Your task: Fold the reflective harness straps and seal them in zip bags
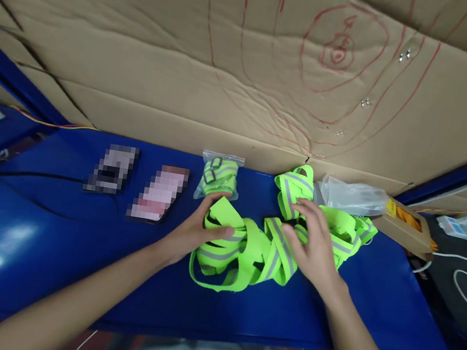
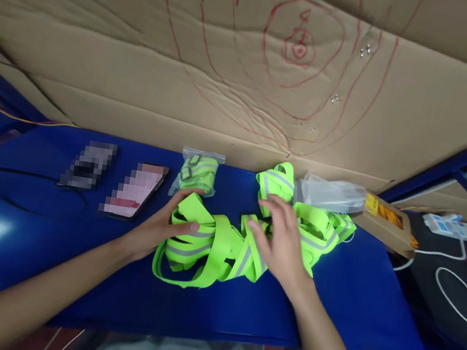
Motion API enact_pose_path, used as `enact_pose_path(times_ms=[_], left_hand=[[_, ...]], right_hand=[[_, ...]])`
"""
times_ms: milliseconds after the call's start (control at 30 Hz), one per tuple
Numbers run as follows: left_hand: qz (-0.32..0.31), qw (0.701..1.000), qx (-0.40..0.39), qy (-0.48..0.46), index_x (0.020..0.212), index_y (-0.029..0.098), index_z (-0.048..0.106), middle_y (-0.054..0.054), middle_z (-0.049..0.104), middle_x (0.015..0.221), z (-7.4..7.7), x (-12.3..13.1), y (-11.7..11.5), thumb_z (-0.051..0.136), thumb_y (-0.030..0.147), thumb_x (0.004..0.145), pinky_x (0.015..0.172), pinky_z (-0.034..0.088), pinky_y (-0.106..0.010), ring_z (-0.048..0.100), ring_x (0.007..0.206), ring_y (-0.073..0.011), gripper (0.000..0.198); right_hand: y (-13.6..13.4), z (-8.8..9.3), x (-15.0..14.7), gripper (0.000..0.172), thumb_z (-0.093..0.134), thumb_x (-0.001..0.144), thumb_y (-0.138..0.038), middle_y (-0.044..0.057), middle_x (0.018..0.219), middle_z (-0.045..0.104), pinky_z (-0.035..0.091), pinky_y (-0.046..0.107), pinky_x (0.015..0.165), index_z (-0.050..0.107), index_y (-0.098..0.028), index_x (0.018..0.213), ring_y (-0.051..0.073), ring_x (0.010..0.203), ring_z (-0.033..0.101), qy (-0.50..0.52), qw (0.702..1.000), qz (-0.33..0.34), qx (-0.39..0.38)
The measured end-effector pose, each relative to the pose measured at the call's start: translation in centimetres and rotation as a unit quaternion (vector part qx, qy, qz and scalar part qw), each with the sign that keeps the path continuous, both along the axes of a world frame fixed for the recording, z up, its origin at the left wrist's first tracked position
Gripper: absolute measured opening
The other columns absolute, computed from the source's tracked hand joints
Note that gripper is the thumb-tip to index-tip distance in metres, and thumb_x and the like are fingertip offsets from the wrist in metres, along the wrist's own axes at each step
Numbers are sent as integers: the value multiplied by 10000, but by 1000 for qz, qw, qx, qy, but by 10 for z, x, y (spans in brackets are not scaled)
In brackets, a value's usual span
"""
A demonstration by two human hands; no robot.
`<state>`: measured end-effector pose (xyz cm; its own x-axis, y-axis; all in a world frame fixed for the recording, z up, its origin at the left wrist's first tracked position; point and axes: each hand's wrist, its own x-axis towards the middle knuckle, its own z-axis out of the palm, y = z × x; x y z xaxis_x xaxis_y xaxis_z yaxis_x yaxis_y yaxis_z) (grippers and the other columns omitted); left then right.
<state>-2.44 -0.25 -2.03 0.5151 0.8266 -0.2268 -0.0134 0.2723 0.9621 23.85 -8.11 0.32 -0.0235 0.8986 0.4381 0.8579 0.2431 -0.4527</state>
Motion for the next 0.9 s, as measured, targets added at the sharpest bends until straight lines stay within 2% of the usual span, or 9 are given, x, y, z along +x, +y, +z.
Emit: enact_pose_path(times_ms=[100,167,267,333,400,500,633,800,900], left_hand=[[-14,998,63,-25,1499,372,328,-41,603,1260,-6,-2,0,905,349,710,980,547,-372,654,1121,-249,979],[-88,991,64,-72,1574,416,159,-83,550,1414,-9,-5,1,920,282,685,1027,536,-421,616,1255,-303,1178],[-182,978,51,-93,1612,406,57,-126,512,1503,-16,-7,7,921,245,676,1094,492,-491,547,1371,-348,1285],[-187,978,65,-59,1611,338,175,-140,536,1496,-22,-7,12,930,277,668,1155,428,-525,509,1410,-355,1209],[-168,981,96,-11,1558,269,340,-150,550,1494,-25,-8,15,932,324,670,1199,363,-555,483,1430,-364,1069],[-197,970,144,12,1530,256,404,-153,496,1554,-25,-9,15,920,341,693,1228,310,-575,447,1457,-372,986],[-269,948,160,-56,1598,335,258,-143,395,1628,-23,-5,3,869,298,766,1178,404,-526,432,1475,-345,1033],[-188,958,200,-87,1552,294,311,-166,515,1515,-31,7,-15,809,314,825,1111,467,-468,575,1342,-324,882],[-168,965,192,-63,1496,275,354,-109,687,1204,-28,7,-17,819,362,800,872,580,-400,718,1032,-283,842]], right_hand=[[-6,-12,-23,806,702,892,-543,171,1563,472,461,511,1153,368,-199,1540,355,1442,472,-11,987,148,-60],[-5,-25,-35,925,771,822,-563,191,1500,546,529,551,1064,356,-194,1561,408,1346,565,-26,981,168,-91],[2,-43,-38,538,710,905,-439,129,1201,741,618,483,866,573,-218,1375,345,1044,738,21,987,126,-95],[7,-48,-33,261,631,963,-336,93,1083,768,622,423,838,660,-216,1193,287,965,755,57,991,98,-77],[9,-46,-28,158,591,980,-281,85,1064,765,612,393,861,676,-212,1094,260,974,749,78,993,81,-42],[7,-39,-25,155,560,982,-245,83,1074,754,599,384,876,659,-219,1099,247,998,734,101,992,68,10],[3,-39,-28,262,476,973,-154,90,1132,707,577,402,915,590,-232,1196,241,1067,693,115,990,63,47],[-1,-49,-42,364,509,906,-110,129,1182,641,580,419,905,520,-204,1257,269,1122,654,87,993,74,27],[0,-47,-38,396,511,891,-99,139,1199,622,578,421,906,512,-198,1274,276,1149,637,63,995,77,22]])
